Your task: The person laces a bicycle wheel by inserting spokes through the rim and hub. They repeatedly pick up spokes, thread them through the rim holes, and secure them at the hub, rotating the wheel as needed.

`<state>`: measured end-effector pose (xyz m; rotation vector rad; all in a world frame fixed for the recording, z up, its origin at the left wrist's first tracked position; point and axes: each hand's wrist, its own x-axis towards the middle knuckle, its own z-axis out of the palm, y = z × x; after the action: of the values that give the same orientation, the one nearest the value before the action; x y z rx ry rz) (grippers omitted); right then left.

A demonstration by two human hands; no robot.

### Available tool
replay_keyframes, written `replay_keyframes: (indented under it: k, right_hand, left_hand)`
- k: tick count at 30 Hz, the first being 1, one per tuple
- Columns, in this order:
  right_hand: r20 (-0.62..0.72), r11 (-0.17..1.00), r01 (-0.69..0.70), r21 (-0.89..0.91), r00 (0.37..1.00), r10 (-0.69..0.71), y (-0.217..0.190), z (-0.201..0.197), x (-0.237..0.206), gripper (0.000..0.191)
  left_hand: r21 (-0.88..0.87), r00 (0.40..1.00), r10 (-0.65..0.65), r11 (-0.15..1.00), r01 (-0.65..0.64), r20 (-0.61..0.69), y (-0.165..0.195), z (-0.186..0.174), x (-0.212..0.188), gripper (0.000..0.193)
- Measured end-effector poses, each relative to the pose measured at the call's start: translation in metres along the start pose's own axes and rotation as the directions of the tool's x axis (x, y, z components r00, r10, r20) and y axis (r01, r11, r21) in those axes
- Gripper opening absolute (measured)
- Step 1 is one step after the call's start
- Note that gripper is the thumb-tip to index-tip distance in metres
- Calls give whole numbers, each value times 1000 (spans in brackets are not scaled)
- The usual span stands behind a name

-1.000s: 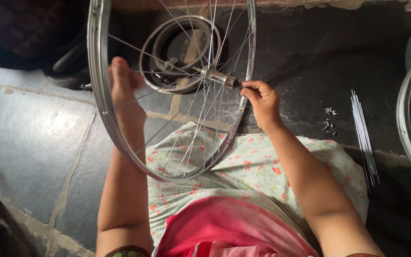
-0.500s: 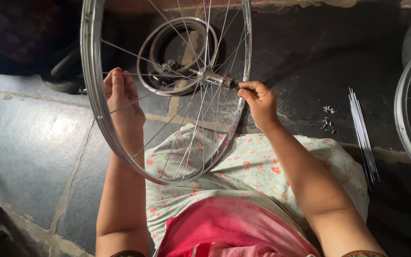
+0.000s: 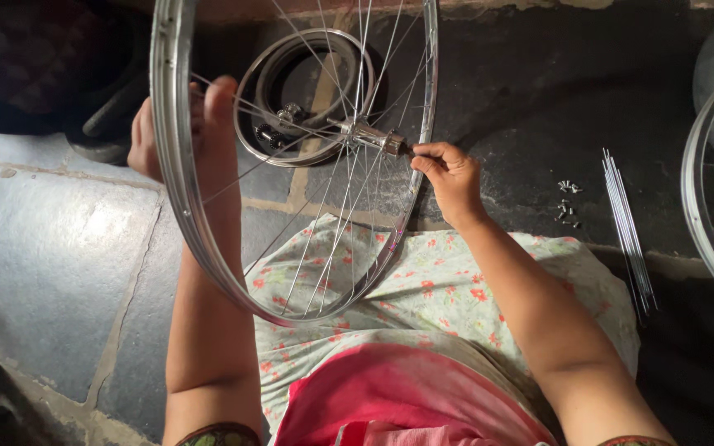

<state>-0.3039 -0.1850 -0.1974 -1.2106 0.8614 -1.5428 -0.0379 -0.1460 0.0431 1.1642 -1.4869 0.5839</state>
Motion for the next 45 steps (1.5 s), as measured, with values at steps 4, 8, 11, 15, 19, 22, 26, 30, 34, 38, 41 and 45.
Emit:
replay_keyframes:
  k: [4,8,11,15,19,22,26,30,34,38,41,45]
  right_hand:
    - [0,999,2,-33,1000,-2,-2,1,0,14]
    - [3,999,23,-39,1000,-23,-4,2,1,15]
    - [9,999,13,-48,1000,-13,-6,3,0,14]
    - [55,997,15,-78,998,-10,-6,1,0,13]
    - [11,999,-10,-39,1000,10,-4,-2,2,15]
    - [-11,997,-24,-76,1000,24,0,-5,1,16]
    - [12,1000,-28,-7,1000,28,3,-3,-2,16]
    - [38,998,-49,34,998,48,-1,-4,-6,21]
    - [101,999,14,-53,995,-8,-16,-34,6,33]
    - [-112,987,35,-160,992,-53,-36,-130,21,33]
    - [-380,851,-223,-476,925,30,-30,-197,13,22]
    - [-387,371,-454,-811,890,242,7,-236,2,20]
  left_hand:
    - [-488,943,-274,807,332,188,8,8,-9,36]
    - [-708,890,-264,540,455,371,-9,14,-17,30]
    - [-832,829,-119,37,554,546,-29,18,-24,26]
    - [-777,791,-48,-230,586,610,-44,17,-39,21]
    - [-800,761,-258,-103,591,595,-44,-6,-70,29]
    - [-788,768,-193,-44,615,610,-38,-46,-103,22]
    - [-682,645,-249,-103,724,723,-31,-96,-114,33]
    - [-699,676,-178,-160,697,715,-8,-114,-107,46]
    - [-594,609,-316,154,790,727,5,-120,-103,42]
    - [-547,583,-378,209,810,719,0,-128,-114,34]
    - [-626,602,-373,70,777,706,-14,-128,-118,38]
    - [-606,602,-368,117,786,709,-25,-124,-117,37]
